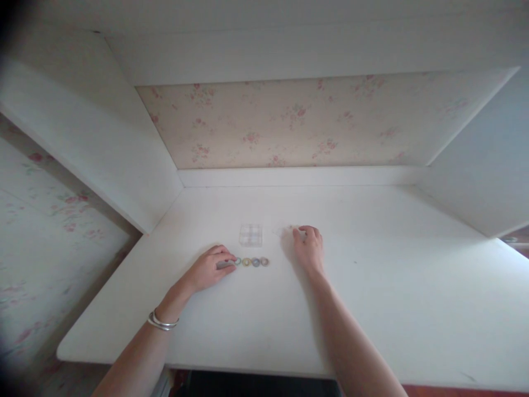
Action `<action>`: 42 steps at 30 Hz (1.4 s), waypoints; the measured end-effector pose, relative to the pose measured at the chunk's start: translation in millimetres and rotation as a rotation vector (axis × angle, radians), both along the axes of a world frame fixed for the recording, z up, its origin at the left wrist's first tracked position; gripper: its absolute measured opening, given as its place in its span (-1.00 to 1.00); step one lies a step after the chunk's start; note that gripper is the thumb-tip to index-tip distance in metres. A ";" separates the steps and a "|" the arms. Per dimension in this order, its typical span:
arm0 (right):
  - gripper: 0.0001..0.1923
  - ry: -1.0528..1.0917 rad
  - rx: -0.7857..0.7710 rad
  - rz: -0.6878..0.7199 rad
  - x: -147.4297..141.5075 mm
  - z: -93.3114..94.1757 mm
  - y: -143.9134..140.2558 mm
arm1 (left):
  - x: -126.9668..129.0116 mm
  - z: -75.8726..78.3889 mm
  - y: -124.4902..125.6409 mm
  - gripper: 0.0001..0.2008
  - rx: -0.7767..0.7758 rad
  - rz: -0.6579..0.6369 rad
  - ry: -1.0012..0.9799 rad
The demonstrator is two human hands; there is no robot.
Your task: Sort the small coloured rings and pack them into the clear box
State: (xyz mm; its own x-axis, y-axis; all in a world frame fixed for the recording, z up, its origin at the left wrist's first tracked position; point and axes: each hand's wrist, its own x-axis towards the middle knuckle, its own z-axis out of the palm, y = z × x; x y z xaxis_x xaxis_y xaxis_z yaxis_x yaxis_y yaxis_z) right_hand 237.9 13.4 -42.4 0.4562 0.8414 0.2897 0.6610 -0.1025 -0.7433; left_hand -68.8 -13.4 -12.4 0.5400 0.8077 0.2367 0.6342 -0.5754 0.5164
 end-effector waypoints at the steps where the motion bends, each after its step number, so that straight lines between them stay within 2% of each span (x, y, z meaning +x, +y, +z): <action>1: -0.60 0.008 -0.002 -0.001 -0.2 0.7 -0.1 | 1.7 -0.6 0.1 -0.83 0.008 -0.005 0.010; 12: -0.69 0.027 -0.007 0.003 -0.5 0.8 -0.2 | 12.2 2.1 -1.1 -0.80 -0.011 0.003 0.028; 22: -0.66 0.030 -0.010 0.023 -2.7 4.3 -2.1 | 14.6 1.9 -1.1 -0.78 -0.194 0.055 -0.148; 28: -0.68 0.041 -0.017 0.019 -1.2 3.6 -2.4 | 13.7 5.4 4.6 -0.73 -0.199 0.168 -0.245; 33: -0.68 0.033 -0.028 0.034 -1.1 7.5 -4.1 | 21.2 8.3 16.7 -0.71 -0.146 0.268 -0.282; 42: -0.69 0.010 -0.004 0.030 0.8 3.7 -3.0 | 49.8 8.2 64.0 -0.74 0.004 0.260 -0.204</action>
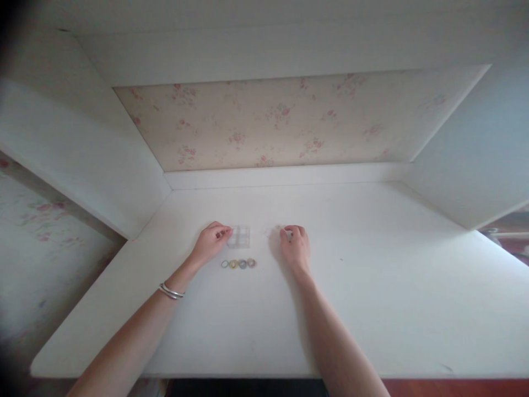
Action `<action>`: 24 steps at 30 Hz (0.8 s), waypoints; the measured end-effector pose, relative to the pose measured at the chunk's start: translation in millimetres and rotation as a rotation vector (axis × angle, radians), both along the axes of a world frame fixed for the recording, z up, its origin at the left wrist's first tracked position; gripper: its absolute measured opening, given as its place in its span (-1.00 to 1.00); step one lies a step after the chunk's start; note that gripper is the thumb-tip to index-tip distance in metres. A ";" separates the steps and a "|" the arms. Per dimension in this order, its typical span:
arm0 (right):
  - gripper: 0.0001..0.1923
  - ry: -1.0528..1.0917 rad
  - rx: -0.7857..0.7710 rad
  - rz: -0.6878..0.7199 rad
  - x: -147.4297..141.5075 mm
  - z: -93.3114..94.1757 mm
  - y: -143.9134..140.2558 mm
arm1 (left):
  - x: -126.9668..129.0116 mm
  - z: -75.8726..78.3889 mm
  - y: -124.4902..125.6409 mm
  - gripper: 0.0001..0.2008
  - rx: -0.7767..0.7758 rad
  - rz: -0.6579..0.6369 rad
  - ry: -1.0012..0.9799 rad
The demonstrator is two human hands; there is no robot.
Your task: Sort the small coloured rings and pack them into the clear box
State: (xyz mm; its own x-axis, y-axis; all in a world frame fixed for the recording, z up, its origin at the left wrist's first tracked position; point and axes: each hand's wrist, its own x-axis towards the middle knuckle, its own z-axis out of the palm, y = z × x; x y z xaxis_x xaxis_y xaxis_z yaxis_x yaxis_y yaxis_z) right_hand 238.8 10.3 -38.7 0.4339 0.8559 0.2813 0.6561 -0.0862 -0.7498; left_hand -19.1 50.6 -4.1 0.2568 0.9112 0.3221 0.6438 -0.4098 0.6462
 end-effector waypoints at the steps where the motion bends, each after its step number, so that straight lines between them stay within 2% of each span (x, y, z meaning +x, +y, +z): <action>1: -0.69 -0.001 0.001 0.003 0.4 -0.9 0.5 | 1.6 -1.5 4.6 -0.75 0.012 -0.002 0.017; 6: -0.69 0.001 0.008 0.002 2.1 -3.2 3.3 | 4.2 -8.3 17.4 -0.76 0.023 0.003 0.079; 10: -0.68 0.020 0.021 -0.009 2.7 -3.4 3.9 | -0.9 -7.2 13.4 -0.74 0.007 0.030 0.014; 15: -0.66 0.032 0.014 -0.015 1.9 -2.3 2.6 | -20.1 -2.4 -10.1 -0.71 -0.017 0.102 -0.073; 19: -0.67 0.029 0.005 -0.013 1.1 0.6 0.9 | -37.1 -0.6 -35.9 -0.70 -0.101 0.134 -0.133; 24: -0.74 -0.121 0.112 0.050 -11.5 12.4 -12.6 | -47.5 -2.1 -56.4 -0.66 -0.235 0.196 -0.198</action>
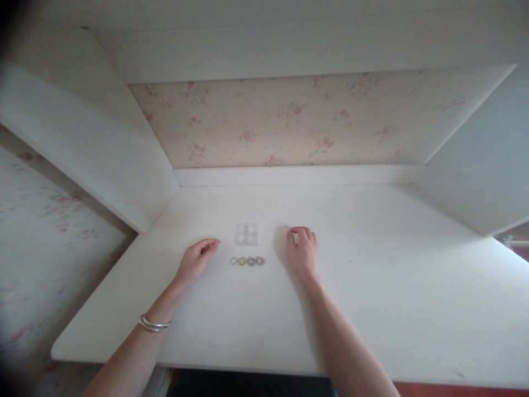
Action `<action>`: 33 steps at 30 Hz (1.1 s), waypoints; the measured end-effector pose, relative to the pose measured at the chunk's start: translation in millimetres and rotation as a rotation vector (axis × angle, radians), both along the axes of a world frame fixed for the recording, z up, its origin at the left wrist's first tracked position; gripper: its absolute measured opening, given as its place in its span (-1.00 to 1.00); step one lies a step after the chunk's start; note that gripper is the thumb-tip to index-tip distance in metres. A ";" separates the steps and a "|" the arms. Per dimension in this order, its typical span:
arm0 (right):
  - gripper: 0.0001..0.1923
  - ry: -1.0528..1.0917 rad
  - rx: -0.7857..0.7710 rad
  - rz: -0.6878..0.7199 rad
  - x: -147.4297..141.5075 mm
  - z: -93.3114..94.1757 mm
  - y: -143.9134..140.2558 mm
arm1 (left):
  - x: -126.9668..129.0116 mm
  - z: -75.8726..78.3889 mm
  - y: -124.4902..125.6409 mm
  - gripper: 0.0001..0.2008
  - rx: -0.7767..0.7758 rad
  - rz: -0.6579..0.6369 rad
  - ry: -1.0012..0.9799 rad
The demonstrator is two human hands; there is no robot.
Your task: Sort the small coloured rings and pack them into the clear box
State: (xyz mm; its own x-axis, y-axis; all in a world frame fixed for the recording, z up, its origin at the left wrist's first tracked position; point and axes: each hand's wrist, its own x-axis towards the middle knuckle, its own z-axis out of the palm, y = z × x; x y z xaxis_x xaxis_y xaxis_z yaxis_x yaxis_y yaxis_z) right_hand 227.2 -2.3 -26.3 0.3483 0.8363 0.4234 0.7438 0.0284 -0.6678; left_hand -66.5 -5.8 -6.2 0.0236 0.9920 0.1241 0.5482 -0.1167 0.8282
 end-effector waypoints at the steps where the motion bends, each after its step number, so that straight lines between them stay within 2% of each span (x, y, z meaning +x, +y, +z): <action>1: -0.74 -0.048 0.023 0.042 -6.6 4.4 -5.4 | -0.4 -0.8 -1.3 -0.66 -0.016 -0.003 -0.011; 4: -0.75 -0.193 0.036 0.246 -35.4 21.4 -24.3 | 0.5 -3.1 -1.0 -0.66 -0.048 -0.041 -0.037; 7: -0.78 -0.371 -0.023 0.468 -69.3 38.8 -39.6 | 1.9 -3.9 1.4 -0.65 -0.055 -0.058 -0.040; 12: -0.75 -0.642 -0.178 0.653 -105.2 53.7 -43.0 | 1.0 -1.7 1.3 -0.63 -0.062 -0.076 -0.051; 16: -0.77 -0.787 -0.272 0.691 -113.4 54.4 -35.5 | 1.0 -3.2 1.0 -0.63 -0.061 -0.075 -0.069; 20: -0.74 -0.830 -0.254 0.705 -116.2 50.6 -29.7 | 1.7 -7.1 2.8 -0.63 -0.056 -0.083 -0.072; 25: -0.79 -0.876 -0.210 0.736 -119.7 46.3 -25.8 | 1.0 -7.3 3.6 -0.64 -0.064 -0.105 -0.057; 28: -0.79 -0.844 -0.206 0.725 -120.5 47.5 -24.5 | 1.0 -5.2 2.7 -0.66 -0.072 -0.113 -0.054; 33: -0.76 -0.677 -0.205 0.713 -111.9 52.1 -13.7 | 2.8 -0.9 -1.0 -0.70 -0.077 -0.131 0.032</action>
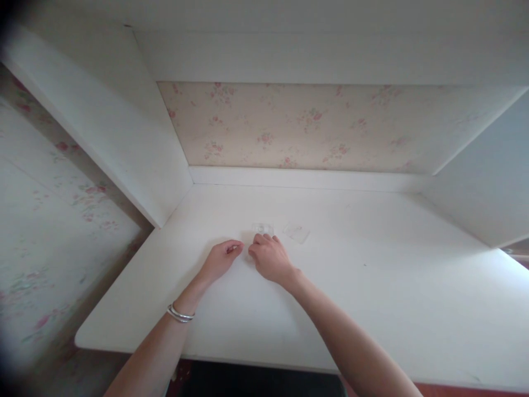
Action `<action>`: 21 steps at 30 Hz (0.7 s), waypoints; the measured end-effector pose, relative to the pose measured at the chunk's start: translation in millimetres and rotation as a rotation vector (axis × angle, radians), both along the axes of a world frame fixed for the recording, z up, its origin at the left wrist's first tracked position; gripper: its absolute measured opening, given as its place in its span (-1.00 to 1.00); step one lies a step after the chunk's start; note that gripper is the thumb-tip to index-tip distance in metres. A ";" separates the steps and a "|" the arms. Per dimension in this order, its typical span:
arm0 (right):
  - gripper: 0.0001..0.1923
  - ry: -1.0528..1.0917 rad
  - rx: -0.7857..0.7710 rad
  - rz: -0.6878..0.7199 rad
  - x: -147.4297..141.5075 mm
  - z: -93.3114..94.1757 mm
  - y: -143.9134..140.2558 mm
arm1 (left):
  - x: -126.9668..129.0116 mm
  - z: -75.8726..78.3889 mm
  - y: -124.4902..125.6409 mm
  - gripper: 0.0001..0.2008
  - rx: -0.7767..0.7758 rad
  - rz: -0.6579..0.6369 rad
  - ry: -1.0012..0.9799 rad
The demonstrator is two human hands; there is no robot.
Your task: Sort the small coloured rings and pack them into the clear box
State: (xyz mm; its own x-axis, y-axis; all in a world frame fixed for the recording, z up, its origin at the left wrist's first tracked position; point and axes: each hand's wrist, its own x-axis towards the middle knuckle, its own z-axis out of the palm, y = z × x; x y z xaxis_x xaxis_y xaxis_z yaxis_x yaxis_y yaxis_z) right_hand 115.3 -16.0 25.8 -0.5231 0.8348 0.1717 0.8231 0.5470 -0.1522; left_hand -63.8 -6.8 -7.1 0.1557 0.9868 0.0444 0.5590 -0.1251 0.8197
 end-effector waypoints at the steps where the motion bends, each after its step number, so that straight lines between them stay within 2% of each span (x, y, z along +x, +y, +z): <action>1: -0.76 0.039 -0.011 -0.010 3.3 0.2 4.7 | 0.2 0.6 -1.1 -0.69 0.008 -0.022 0.029; 5: -0.77 0.159 -0.002 -0.146 17.4 -1.9 29.9 | 0.0 0.2 -6.1 -0.69 0.077 -0.175 0.142; 8: -0.76 0.125 0.023 -0.231 23.8 -4.0 47.9 | -0.9 -1.7 -9.1 -0.73 0.132 -0.250 0.232; 13: -0.72 0.024 0.038 -0.240 21.4 -5.6 64.1 | -1.0 -2.6 -11.2 -0.76 0.210 -0.312 0.390; 17: -0.69 -0.023 0.034 -0.224 14.9 -6.7 68.6 | 0.8 -2.2 -11.7 -0.75 0.214 -0.320 0.435; 21: -0.72 0.088 0.045 -0.253 15.6 -7.2 71.4 | 1.5 -1.7 -12.4 -0.74 0.181 -0.327 0.454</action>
State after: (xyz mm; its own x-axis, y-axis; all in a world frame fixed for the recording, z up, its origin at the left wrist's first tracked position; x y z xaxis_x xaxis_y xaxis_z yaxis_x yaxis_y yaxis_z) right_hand 131.0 55.4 18.6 -0.2804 0.9276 0.2470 0.9192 0.3336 -0.2093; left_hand -62.2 -19.2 -8.8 0.4933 0.8674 0.0651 0.7582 -0.4655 0.4565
